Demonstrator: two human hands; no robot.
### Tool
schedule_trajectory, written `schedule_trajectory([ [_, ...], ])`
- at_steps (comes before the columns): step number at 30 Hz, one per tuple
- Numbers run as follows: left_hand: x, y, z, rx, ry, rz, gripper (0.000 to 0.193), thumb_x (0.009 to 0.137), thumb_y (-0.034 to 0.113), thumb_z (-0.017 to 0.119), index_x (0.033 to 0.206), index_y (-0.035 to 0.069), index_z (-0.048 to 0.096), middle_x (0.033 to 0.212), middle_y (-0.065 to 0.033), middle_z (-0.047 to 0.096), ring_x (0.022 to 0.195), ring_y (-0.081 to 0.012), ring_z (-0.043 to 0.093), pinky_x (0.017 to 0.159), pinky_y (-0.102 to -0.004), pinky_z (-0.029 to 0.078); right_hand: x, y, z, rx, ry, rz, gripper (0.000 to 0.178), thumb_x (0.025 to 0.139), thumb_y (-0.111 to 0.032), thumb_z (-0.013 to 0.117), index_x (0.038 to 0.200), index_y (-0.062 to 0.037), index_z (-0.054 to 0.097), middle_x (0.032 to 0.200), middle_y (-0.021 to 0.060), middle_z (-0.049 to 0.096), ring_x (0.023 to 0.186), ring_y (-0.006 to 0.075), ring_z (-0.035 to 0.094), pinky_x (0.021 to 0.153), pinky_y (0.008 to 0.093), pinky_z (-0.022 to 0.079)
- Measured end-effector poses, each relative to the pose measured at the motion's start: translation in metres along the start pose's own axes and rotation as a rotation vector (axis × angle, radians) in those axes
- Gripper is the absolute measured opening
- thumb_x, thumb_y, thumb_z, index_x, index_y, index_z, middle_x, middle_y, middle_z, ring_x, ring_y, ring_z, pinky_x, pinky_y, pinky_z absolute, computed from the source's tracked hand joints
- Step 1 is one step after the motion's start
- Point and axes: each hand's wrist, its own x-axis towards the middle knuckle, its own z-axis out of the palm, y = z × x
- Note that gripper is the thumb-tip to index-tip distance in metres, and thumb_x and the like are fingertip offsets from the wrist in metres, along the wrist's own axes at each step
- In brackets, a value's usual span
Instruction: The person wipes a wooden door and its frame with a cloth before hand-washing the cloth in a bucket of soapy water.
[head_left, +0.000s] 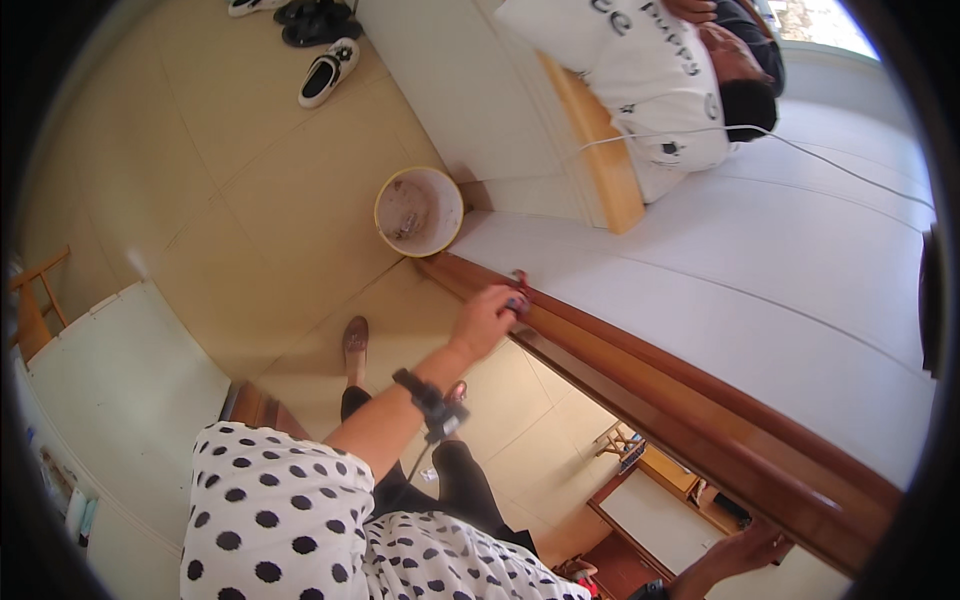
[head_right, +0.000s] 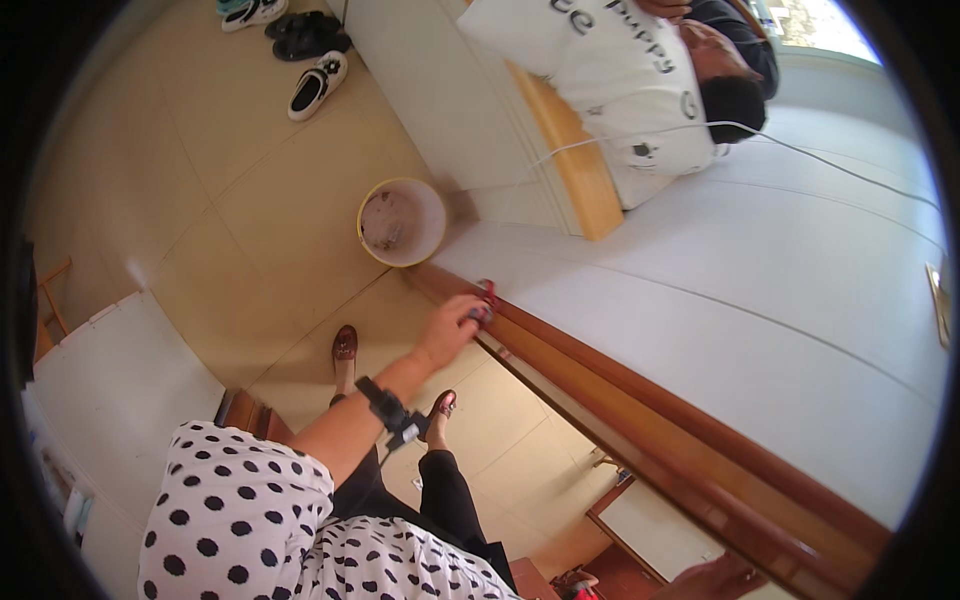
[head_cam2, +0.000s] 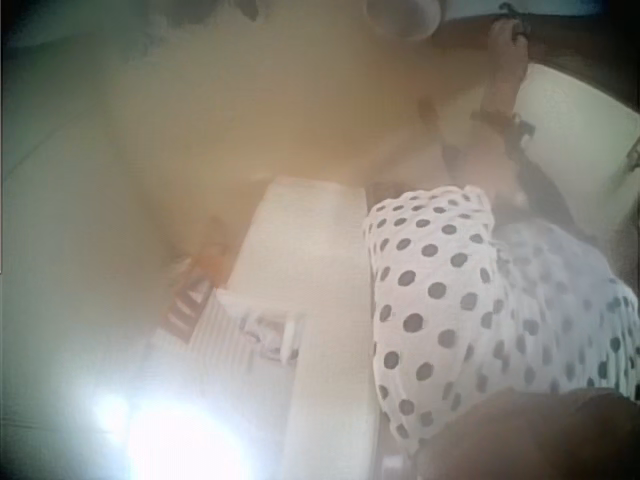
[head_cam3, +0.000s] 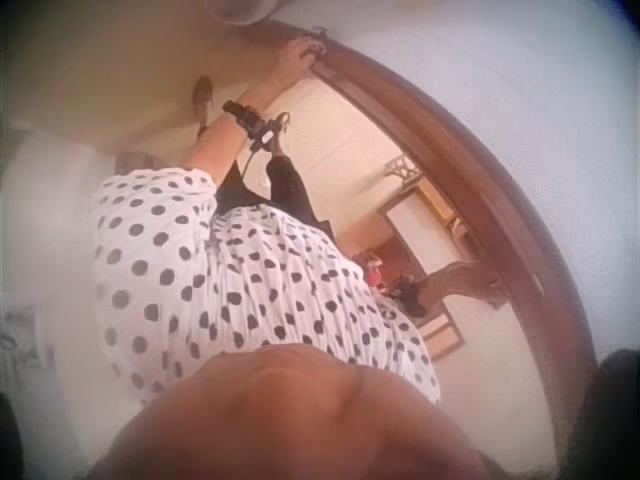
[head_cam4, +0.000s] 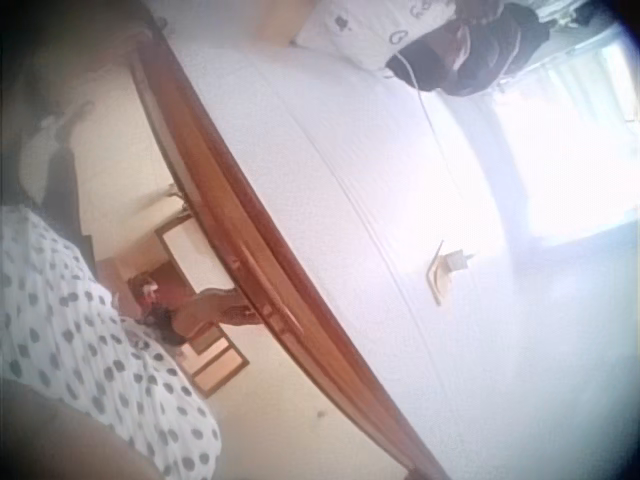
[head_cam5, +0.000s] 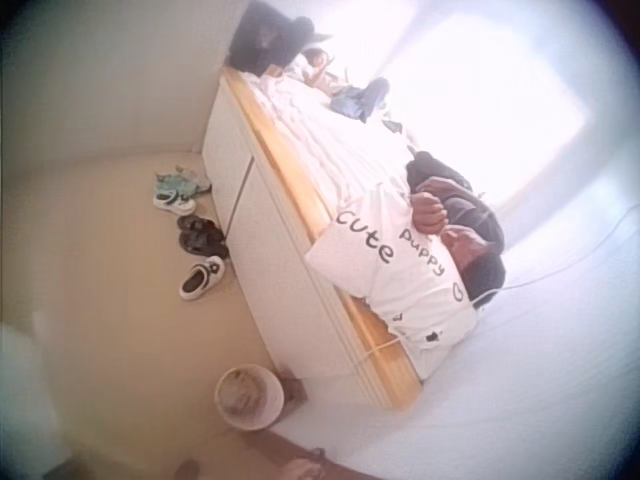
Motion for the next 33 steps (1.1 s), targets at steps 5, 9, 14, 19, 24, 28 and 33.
schedule_trajectory([
  [5, 0.030, -0.189, -0.029, 0.122, 0.002, -0.174, 0.025, 0.075, 0.010, 0.050, 0.096, 0.006, 0.063, 0.097, -0.0164, 0.061, 0.091, -0.0323, 0.057, 0.080, -0.0392, 0.046, -0.003, -0.013, 0.042, -0.078, 0.075, -0.131, 0.043, 0.091, -0.013, 0.050, 0.127, 0.0069, 0.037, 0.120, 0.0209, 0.048, 0.107, 0.0247, 0.050, 0.088, 0.0326, 0.044],
  [9, 0.054, -0.195, -0.034, 0.120, -0.085, -0.630, 0.026, 0.078, 0.013, 0.049, 0.099, 0.007, 0.062, 0.095, -0.0181, 0.061, 0.092, -0.0333, 0.058, 0.080, -0.0397, 0.047, -0.007, -0.019, 0.051, -0.138, 0.130, -0.219, 0.045, 0.091, -0.016, 0.048, 0.127, 0.0077, 0.035, 0.122, 0.0224, 0.046, 0.109, 0.0264, 0.048, 0.091, 0.0330, 0.041],
  [14, 0.037, -0.193, -0.029, 0.252, -0.082, -0.186, 0.030, 0.078, 0.011, 0.051, 0.106, 0.008, 0.060, 0.104, -0.0160, 0.059, 0.099, -0.0310, 0.055, 0.086, -0.0387, 0.045, -0.008, -0.022, 0.069, -0.148, 0.154, -0.269, 0.047, 0.092, -0.019, 0.047, 0.128, 0.0088, 0.034, 0.125, 0.0243, 0.043, 0.112, 0.0285, 0.046, 0.096, 0.0336, 0.038],
  [19, 0.027, -0.131, -0.017, 0.067, -0.127, -0.109, 0.031, 0.076, 0.009, 0.052, 0.105, 0.009, 0.061, 0.108, -0.0132, 0.059, 0.104, -0.0305, 0.053, 0.088, -0.0373, 0.044, -0.009, -0.022, 0.074, -0.146, 0.183, -0.322, 0.049, 0.093, -0.022, 0.045, 0.128, 0.0099, 0.032, 0.127, 0.0261, 0.040, 0.115, 0.0306, 0.044, 0.101, 0.0342, 0.035],
  [24, 0.058, -0.224, -0.045, 0.257, -0.045, -0.351, 0.030, 0.076, 0.010, 0.050, 0.103, 0.008, 0.063, 0.100, -0.0159, 0.062, 0.097, -0.0323, 0.056, 0.086, -0.0374, 0.044, -0.015, -0.014, 0.091, -0.041, 0.167, -0.319, 0.047, 0.092, -0.020, 0.046, 0.126, 0.0086, 0.033, 0.124, 0.0246, 0.042, 0.110, 0.0282, 0.046, 0.095, 0.0328, 0.036],
  [28, 0.038, -0.176, -0.037, 0.228, -0.004, -0.078, 0.029, 0.076, 0.009, 0.051, 0.102, 0.008, 0.063, 0.100, -0.0147, 0.062, 0.096, -0.0321, 0.057, 0.086, -0.0374, 0.045, -0.019, -0.009, 0.094, 0.033, 0.157, -0.294, 0.044, 0.090, -0.017, 0.047, 0.125, 0.0071, 0.033, 0.120, 0.0228, 0.045, 0.104, 0.0254, 0.048, 0.088, 0.0313, 0.039],
  [33, 0.008, 0.025, 0.000, 0.029, -0.146, 0.078, 0.033, 0.076, 0.008, 0.053, 0.108, 0.011, 0.061, 0.112, -0.0118, 0.057, 0.102, -0.0282, 0.054, 0.087, -0.0366, 0.045, -0.016, 0.012, 0.066, 0.182, 0.147, -0.219, 0.042, 0.089, -0.014, 0.049, 0.122, 0.0052, 0.034, 0.115, 0.0204, 0.048, 0.096, 0.0218, 0.051, 0.079, 0.0294, 0.042],
])
